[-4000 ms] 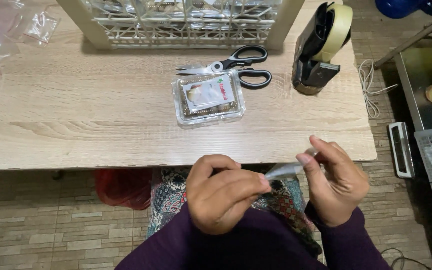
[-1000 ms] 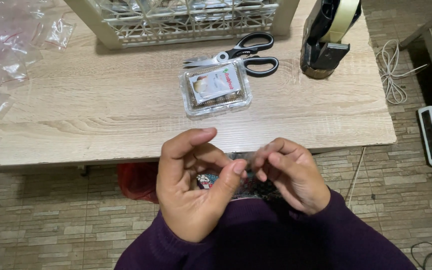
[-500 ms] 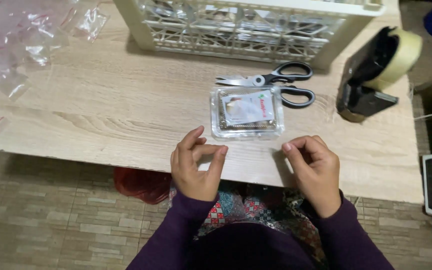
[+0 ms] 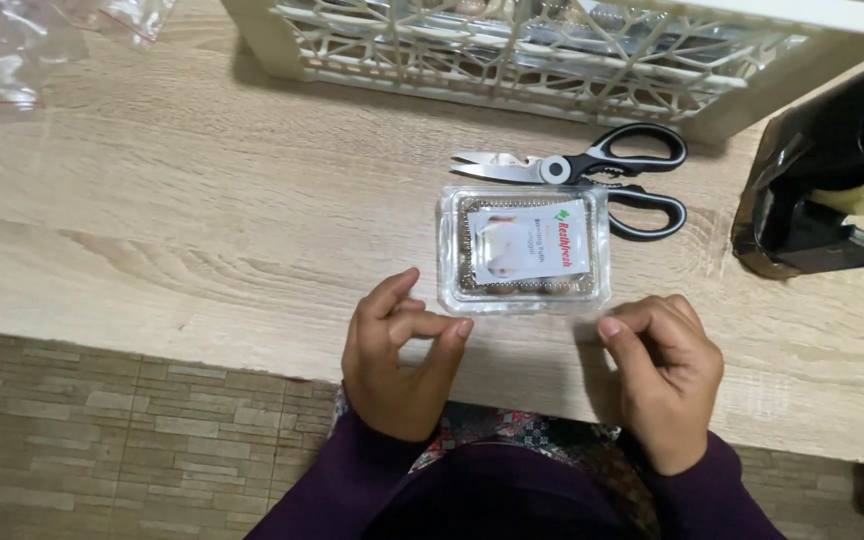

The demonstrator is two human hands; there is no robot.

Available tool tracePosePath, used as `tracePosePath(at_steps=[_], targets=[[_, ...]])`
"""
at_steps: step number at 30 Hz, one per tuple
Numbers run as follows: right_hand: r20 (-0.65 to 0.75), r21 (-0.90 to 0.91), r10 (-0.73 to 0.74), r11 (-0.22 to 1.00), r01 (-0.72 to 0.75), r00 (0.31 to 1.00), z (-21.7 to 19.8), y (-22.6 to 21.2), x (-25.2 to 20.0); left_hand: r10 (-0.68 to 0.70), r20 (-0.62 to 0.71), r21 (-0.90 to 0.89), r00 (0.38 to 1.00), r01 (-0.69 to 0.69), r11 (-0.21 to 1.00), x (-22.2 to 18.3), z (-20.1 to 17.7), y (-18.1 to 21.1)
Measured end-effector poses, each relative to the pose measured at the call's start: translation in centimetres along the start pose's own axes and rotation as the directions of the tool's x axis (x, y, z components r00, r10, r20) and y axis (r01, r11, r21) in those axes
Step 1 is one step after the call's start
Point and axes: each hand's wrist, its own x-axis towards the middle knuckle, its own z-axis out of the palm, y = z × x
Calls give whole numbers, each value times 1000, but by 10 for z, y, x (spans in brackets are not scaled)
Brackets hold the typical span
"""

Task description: Trimming plastic containers with scissors, inserting labels, and packing garlic bulbs into them before placing them in a crate.

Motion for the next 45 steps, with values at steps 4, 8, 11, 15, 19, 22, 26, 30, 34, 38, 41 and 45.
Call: tracePosePath(at_steps=[4, 8, 11, 15, 19, 22, 26, 30, 34, 38, 41, 45], targets=[[4, -52, 20, 998, -20, 1000, 3, 3, 3, 31, 9, 11, 999, -31, 999, 5, 1, -4], [28, -140, 24, 990, -19, 999, 4, 5, 5, 22, 36, 76, 999, -25, 997, 10, -2, -1], [27, -170, 35, 985, -30, 999, 5, 7, 6, 90, 16, 107, 996, -91, 990, 11, -1, -1], [27, -178, 45, 983, -39, 999, 5, 9, 5, 99, 16, 137, 995, -100, 985, 9, 0, -5], [18, -201, 53, 978, -48, 998, 6, 12, 4, 146, 2, 121, 989, -145, 982, 9, 0, -7], [17, -205, 41, 978, -36, 999, 5, 11, 5, 141, 3, 127, 990, -140, 982, 9, 0, -6], [25, -185, 28, 982, -23, 999, 6, 11, 6, 101, 27, 142, 995, -103, 984, 8, -1, -6], [37, -212, 15, 977, -7, 999, 5, 11, 7, 120, 35, 137, 992, -124, 983, 9, -1, -5], [21, -250, -6, 968, 11, 1000, 8, 15, 6, 62, 43, 152, 997, -68, 986, 10, -1, -1], [9, -305, -48, 951, 49, 999, 9, 18, 6, 88, 53, 152, 995, -95, 984, 11, -2, 1], [3, -316, -44, 948, 43, 999, 10, 18, 6, 121, 59, 166, 991, -130, 978, 13, -2, 3], [-11, -329, -45, 944, 39, 999, 11, 14, 7, 141, 65, 176, 988, -150, 973, 13, -1, 2]])
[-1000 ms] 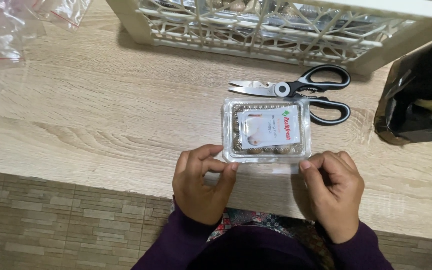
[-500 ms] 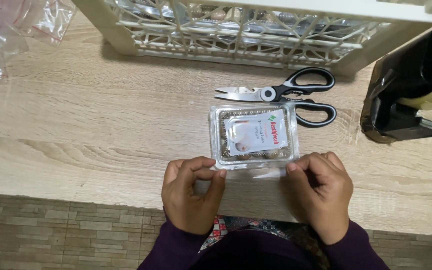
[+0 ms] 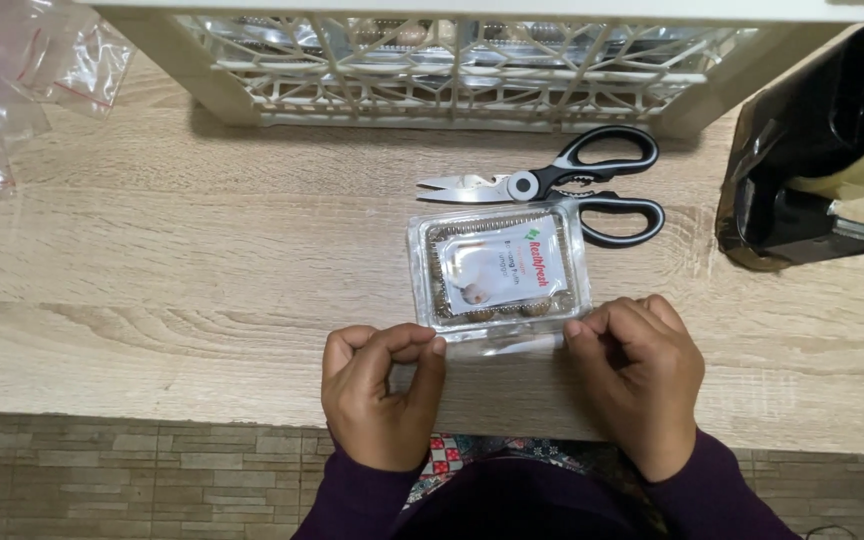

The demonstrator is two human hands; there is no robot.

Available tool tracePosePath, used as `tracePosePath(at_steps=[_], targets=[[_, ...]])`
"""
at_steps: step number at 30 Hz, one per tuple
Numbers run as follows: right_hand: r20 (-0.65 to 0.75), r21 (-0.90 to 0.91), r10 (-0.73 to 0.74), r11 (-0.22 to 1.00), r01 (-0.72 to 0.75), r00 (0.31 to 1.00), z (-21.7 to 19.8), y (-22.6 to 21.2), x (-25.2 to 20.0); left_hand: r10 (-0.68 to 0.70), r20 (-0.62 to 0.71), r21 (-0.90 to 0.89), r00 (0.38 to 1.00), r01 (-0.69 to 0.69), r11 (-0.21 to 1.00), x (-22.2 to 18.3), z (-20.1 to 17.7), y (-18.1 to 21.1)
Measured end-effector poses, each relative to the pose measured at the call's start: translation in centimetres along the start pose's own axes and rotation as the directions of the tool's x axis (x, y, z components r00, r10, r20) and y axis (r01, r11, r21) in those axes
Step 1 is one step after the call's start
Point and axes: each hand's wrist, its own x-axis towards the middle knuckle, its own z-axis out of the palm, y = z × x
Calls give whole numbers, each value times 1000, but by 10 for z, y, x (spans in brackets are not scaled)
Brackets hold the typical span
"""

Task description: Trimming plastic containers with scissors, inserting labels, and packing garlic bulbs into them before placing them in a crate.

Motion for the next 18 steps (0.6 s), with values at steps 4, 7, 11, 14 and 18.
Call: tracePosePath(at_steps=[4, 7, 11, 14, 18], targets=[[-3, 26, 21, 999, -20, 1000, -1, -3, 1, 23, -22, 19, 999, -23, 1000, 0, 3, -1], [-18, 39, 3, 999, -2, 1000, -1, -5, 3, 41, -26, 34, 999, -40, 999, 0, 3, -1], [-20, 46, -10, 999, 11, 1000, -2, -8, 5, 39, -20, 40, 999, -39, 998, 0, 3, -1], [-29, 36, -17, 999, 18, 999, -1, -7, 5, 33, -22, 32, 999, -33, 999, 0, 3, 0], [-57, 28, -32, 999, 34, 998, 0, -9, 6, 22, -23, 38, 999, -21, 999, -2, 4, 0]])
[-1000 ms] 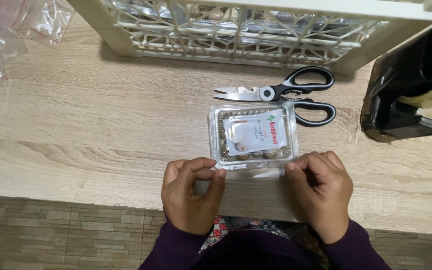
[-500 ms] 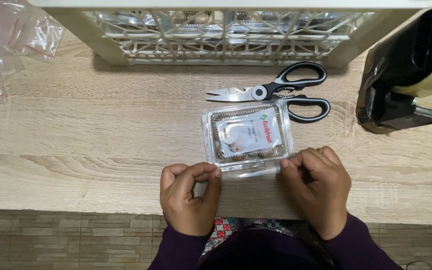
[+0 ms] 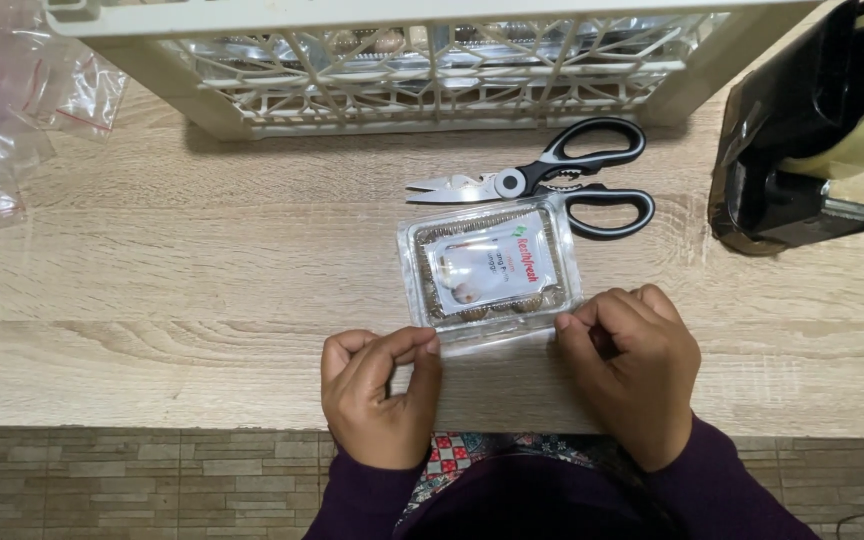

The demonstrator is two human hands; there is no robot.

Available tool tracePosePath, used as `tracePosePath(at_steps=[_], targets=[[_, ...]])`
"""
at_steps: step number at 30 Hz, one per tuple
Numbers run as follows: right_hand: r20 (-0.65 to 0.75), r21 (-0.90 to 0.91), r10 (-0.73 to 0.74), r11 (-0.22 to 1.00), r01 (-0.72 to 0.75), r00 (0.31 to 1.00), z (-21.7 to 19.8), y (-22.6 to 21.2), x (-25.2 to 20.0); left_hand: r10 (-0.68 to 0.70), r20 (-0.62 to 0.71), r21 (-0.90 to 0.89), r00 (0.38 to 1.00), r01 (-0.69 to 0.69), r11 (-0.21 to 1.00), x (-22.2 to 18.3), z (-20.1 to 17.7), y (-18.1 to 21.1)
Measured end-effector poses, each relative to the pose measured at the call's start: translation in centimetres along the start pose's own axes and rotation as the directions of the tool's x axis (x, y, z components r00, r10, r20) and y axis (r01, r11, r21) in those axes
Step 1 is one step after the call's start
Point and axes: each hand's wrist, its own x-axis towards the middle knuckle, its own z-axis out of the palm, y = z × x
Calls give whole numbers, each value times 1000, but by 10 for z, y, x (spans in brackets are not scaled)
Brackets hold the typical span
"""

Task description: Trimming plastic containers with scissors, inserting labels, and packing garlic bulbs into them before placing them in a crate.

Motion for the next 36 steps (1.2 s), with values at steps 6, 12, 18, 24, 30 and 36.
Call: tracePosePath(at_steps=[6, 12, 18, 24, 30, 36], targets=[[-25, -7, -24, 1000, 24, 999, 1, -1, 1, -14, 21, 12, 1000, 14, 1000, -1, -1, 0], [-55, -35, -59, 998, 57, 997, 2, 0, 2, -48, 37, 6, 998, 48, 999, 0, -2, 3], [-68, -64, -77, 995, 72, 995, 3, 1, 0, -103, 25, 32, 994, 102, 994, -2, 0, 1], [-85, -88, -124, 989, 117, 989, 4, 1, 0, -130, 18, 98, 991, 128, 987, -4, 1, 1], [-74, -78, -98, 993, 92, 992, 4, 2, -2, -149, 32, 79, 988, 146, 986, -2, -2, 4], [-81, -32, -28, 999, 25, 996, 5, 11, -5, 19, -72, 14, 997, -18, 1000, 4, -2, -1]])
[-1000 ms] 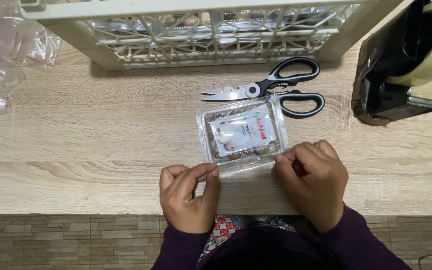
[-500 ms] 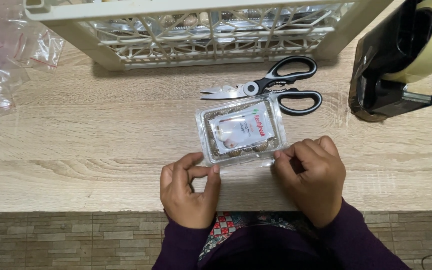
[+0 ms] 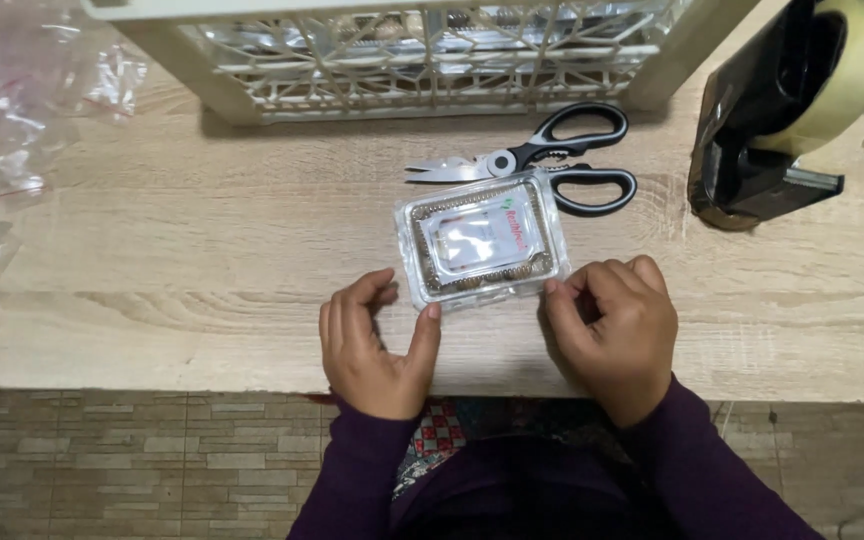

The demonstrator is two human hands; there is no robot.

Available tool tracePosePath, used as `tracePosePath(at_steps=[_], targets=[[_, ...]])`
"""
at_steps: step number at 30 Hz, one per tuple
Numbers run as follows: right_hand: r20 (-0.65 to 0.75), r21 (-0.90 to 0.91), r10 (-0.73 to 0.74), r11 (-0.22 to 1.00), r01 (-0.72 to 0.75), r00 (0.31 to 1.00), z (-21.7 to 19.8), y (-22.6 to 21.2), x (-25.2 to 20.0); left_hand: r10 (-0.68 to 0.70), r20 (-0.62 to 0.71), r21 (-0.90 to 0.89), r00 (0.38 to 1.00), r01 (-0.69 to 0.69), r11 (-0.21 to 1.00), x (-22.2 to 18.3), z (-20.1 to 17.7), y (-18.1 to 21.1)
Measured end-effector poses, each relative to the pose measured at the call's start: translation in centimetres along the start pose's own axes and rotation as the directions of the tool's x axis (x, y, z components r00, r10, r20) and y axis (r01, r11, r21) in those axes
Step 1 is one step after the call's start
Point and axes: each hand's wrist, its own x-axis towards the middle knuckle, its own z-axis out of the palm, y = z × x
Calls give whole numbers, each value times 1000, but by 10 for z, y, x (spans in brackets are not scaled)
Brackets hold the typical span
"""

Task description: Trimming plastic containers with scissors, inserting labels, and packing garlic bulbs into them before placing them in a crate.

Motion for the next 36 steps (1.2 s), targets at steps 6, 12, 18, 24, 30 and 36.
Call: tracePosePath(at_steps=[6, 12, 18, 24, 30, 36], targets=[[30, 32, 4, 999, -5, 1000, -4, 5, -1, 281, 131, -56, 951, -276, 960, 20, 15, -1], [-82, 31, -297, 953, 300, 951, -2, 14, -1, 257, 382, -42, 888, -261, 964, 26, 25, 9], [-47, -74, -455, 890, 451, 889, -1, 6, 0, 201, 471, 11, 859, -233, 972, 27, 28, -4], [-7, 111, -351, 931, 349, 937, -14, 20, 14, 268, 536, 30, 801, -335, 942, 34, 21, -24], [213, 188, -751, 660, 728, 625, -21, 35, 62, 422, 551, 203, 720, -606, 770, 37, 18, -24], [321, 135, -811, 551, 824, 490, -1, 43, 62, 445, 543, 252, 712, -644, 722, 38, 24, -23]])
